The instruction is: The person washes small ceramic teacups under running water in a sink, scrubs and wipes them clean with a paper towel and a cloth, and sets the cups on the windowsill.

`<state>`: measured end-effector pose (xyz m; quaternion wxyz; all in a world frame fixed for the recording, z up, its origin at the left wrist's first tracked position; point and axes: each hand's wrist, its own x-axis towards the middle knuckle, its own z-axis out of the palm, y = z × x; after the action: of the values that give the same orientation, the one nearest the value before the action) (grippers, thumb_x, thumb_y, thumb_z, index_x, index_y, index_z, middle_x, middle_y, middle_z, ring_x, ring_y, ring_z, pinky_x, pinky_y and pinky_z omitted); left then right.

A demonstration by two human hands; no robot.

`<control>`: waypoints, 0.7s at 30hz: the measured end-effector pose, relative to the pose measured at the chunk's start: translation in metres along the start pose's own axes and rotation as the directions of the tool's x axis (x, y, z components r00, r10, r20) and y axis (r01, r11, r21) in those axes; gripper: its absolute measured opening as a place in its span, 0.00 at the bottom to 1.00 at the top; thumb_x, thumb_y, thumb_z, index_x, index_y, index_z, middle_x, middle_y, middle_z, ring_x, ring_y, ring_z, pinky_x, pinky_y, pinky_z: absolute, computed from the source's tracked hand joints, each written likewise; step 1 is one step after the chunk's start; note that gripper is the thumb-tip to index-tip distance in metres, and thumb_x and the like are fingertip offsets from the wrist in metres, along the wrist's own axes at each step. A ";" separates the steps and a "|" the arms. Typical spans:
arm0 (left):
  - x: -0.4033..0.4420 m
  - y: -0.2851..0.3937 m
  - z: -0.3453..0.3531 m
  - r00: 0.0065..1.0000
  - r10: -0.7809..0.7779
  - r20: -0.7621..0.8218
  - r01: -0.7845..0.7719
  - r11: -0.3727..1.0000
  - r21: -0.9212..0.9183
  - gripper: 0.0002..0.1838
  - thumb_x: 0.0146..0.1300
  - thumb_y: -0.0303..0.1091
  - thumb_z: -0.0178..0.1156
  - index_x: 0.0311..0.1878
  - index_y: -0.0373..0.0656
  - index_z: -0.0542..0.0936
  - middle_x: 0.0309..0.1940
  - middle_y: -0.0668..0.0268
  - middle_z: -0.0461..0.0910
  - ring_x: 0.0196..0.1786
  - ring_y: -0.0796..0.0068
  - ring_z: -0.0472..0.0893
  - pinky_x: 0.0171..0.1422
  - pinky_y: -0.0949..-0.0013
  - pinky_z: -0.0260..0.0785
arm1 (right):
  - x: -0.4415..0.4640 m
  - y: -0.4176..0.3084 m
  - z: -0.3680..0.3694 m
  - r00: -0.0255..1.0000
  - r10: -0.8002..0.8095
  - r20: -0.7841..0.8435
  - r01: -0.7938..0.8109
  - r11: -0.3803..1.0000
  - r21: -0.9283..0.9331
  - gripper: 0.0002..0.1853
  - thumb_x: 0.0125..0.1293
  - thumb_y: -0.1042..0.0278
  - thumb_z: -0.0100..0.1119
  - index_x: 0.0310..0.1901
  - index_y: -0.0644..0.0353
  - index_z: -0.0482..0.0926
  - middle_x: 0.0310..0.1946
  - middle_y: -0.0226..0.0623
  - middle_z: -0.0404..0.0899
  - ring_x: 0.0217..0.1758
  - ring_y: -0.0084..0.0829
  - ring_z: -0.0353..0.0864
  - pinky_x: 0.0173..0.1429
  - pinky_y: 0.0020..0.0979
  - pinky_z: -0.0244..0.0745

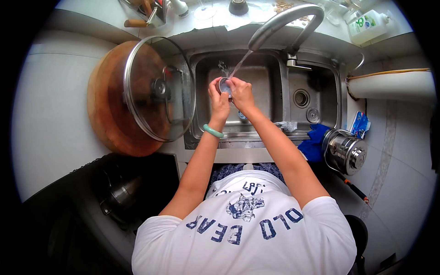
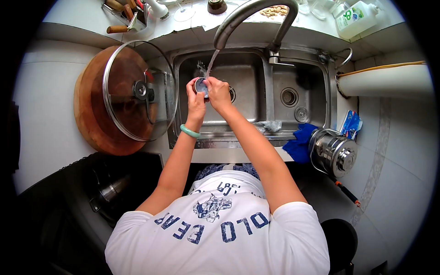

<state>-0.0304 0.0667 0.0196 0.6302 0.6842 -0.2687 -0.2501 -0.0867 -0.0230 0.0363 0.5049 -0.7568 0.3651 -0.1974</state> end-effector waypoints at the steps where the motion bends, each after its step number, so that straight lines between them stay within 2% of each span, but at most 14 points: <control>1: -0.001 0.002 0.000 0.995 -0.098 0.024 0.100 0.982 -0.160 0.21 0.64 0.34 0.44 0.60 0.45 0.61 0.50 0.64 0.65 0.47 0.74 0.69 0.47 0.72 0.67 | -0.002 0.002 0.001 0.997 -0.076 -0.027 0.076 0.997 -0.020 0.13 0.65 0.74 0.43 0.43 0.66 0.79 0.25 0.34 0.80 0.23 0.25 0.80 0.27 0.28 0.73; 2: -0.002 0.005 -0.001 0.980 -0.190 0.062 0.200 0.929 -0.312 0.19 0.64 0.33 0.42 0.59 0.47 0.61 0.45 0.69 0.70 0.40 0.82 0.70 0.38 0.78 0.66 | -0.005 0.004 0.000 0.997 -0.077 -0.029 0.076 0.997 -0.019 0.13 0.65 0.74 0.43 0.43 0.66 0.79 0.25 0.34 0.80 0.23 0.25 0.80 0.27 0.28 0.73; 3: -0.002 0.006 -0.002 0.978 -0.195 0.079 0.210 0.900 -0.381 0.18 0.64 0.31 0.40 0.58 0.47 0.62 0.43 0.70 0.71 0.37 0.82 0.69 0.36 0.79 0.64 | -0.010 0.001 -0.001 0.998 0.011 0.063 -0.024 0.977 0.214 0.15 0.64 0.76 0.42 0.47 0.66 0.77 0.26 0.35 0.80 0.23 0.24 0.80 0.27 0.28 0.73; 4: -0.002 0.005 -0.004 0.978 -0.195 0.080 0.211 0.901 -0.380 0.18 0.64 0.31 0.40 0.58 0.47 0.62 0.43 0.70 0.71 0.37 0.82 0.69 0.36 0.79 0.64 | -0.013 0.000 -0.003 0.983 0.076 0.170 -0.142 0.895 0.423 0.17 0.63 0.77 0.41 0.51 0.66 0.75 0.27 0.35 0.79 0.24 0.23 0.80 0.26 0.28 0.73; 5: -0.003 0.003 -0.007 0.972 -0.215 0.095 0.234 0.877 -0.420 0.18 0.64 0.31 0.40 0.57 0.48 0.62 0.42 0.69 0.71 0.36 0.82 0.69 0.35 0.78 0.64 | -0.011 0.008 -0.004 0.949 0.113 0.294 -0.263 0.798 0.543 0.22 0.59 0.80 0.39 0.56 0.66 0.71 0.29 0.36 0.79 0.24 0.22 0.80 0.26 0.27 0.73; 9: -0.003 -0.001 -0.006 0.965 -0.237 0.116 0.264 0.864 -0.429 0.17 0.65 0.30 0.38 0.56 0.48 0.62 0.42 0.68 0.71 0.36 0.82 0.69 0.35 0.77 0.64 | 0.000 0.026 0.002 0.937 0.104 0.333 -0.292 0.755 0.587 0.22 0.56 0.82 0.41 0.52 0.67 0.75 0.30 0.37 0.80 0.25 0.22 0.80 0.28 0.24 0.74; 11: -0.003 -0.003 -0.006 0.964 -0.231 0.134 0.266 0.875 -0.406 0.17 0.65 0.30 0.37 0.57 0.49 0.62 0.42 0.69 0.71 0.36 0.82 0.69 0.36 0.76 0.65 | 0.009 0.038 0.006 0.957 0.107 0.270 -0.186 0.939 0.288 0.17 0.54 0.79 0.48 0.46 0.68 0.79 0.30 0.39 0.82 0.27 0.23 0.82 0.32 0.26 0.76; 12: -0.004 0.001 -0.006 0.952 -0.280 0.128 0.307 0.872 -0.382 0.18 0.64 0.31 0.38 0.57 0.50 0.63 0.42 0.70 0.71 0.37 0.82 0.69 0.36 0.77 0.65 | 0.010 0.038 0.005 0.958 0.108 0.267 -0.186 0.939 0.290 0.17 0.54 0.79 0.48 0.46 0.68 0.79 0.30 0.39 0.82 0.27 0.23 0.82 0.32 0.26 0.76; 14: -0.006 0.006 -0.005 0.937 -0.326 0.123 0.348 0.867 -0.356 0.18 0.63 0.31 0.38 0.57 0.52 0.63 0.43 0.71 0.71 0.37 0.83 0.69 0.37 0.77 0.65 | 0.013 0.037 0.004 0.977 0.080 0.196 -0.104 0.988 0.116 0.14 0.51 0.77 0.56 0.41 0.67 0.81 0.29 0.39 0.83 0.30 0.27 0.83 0.37 0.31 0.77; 15: -0.008 0.007 -0.005 0.929 -0.341 0.143 0.370 0.878 -0.305 0.19 0.62 0.32 0.39 0.57 0.53 0.64 0.43 0.72 0.71 0.38 0.83 0.70 0.38 0.77 0.65 | 0.013 0.037 0.004 0.978 0.078 0.195 -0.103 0.988 0.117 0.14 0.51 0.77 0.56 0.41 0.67 0.81 0.29 0.39 0.83 0.30 0.27 0.83 0.37 0.31 0.77; 17: -0.006 0.003 -0.005 0.922 -0.358 0.149 0.383 0.898 -0.214 0.19 0.60 0.34 0.39 0.56 0.54 0.66 0.44 0.75 0.72 0.39 0.84 0.71 0.38 0.78 0.66 | 0.014 0.035 0.004 0.968 0.170 0.185 -0.166 0.985 -0.038 0.13 0.47 0.72 0.63 0.37 0.65 0.82 0.28 0.45 0.83 0.32 0.38 0.84 0.41 0.37 0.77; 18: -0.005 0.004 -0.007 0.924 -0.354 0.146 0.379 0.900 -0.215 0.19 0.60 0.34 0.39 0.56 0.54 0.66 0.44 0.75 0.72 0.39 0.84 0.71 0.38 0.78 0.66 | 0.016 0.028 0.001 0.968 0.165 0.187 -0.161 0.986 -0.038 0.13 0.47 0.72 0.63 0.37 0.65 0.82 0.28 0.45 0.83 0.32 0.38 0.84 0.41 0.37 0.77; 20: -0.003 0.006 -0.010 0.883 -0.404 0.239 0.463 0.835 -0.298 0.19 0.62 0.33 0.39 0.56 0.53 0.66 0.42 0.74 0.73 0.38 0.84 0.72 0.36 0.78 0.66 | 0.022 0.014 -0.008 0.944 0.106 0.314 -0.035 0.974 -0.222 0.13 0.47 0.68 0.64 0.33 0.66 0.82 0.28 0.53 0.80 0.34 0.50 0.82 0.41 0.40 0.76; 21: -0.002 0.004 -0.011 0.884 -0.403 0.237 0.461 0.835 -0.300 0.19 0.62 0.33 0.39 0.56 0.53 0.66 0.42 0.74 0.73 0.38 0.84 0.72 0.36 0.78 0.66 | 0.023 0.020 -0.007 0.955 0.009 0.296 0.074 0.960 -0.269 0.12 0.49 0.67 0.62 0.29 0.70 0.81 0.27 0.60 0.77 0.36 0.54 0.79 0.41 0.42 0.75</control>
<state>-0.0250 0.0760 0.0244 0.6436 0.5820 -0.1093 -0.4848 -0.0827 -0.0491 0.0196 0.4391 -0.8470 0.2972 -0.0377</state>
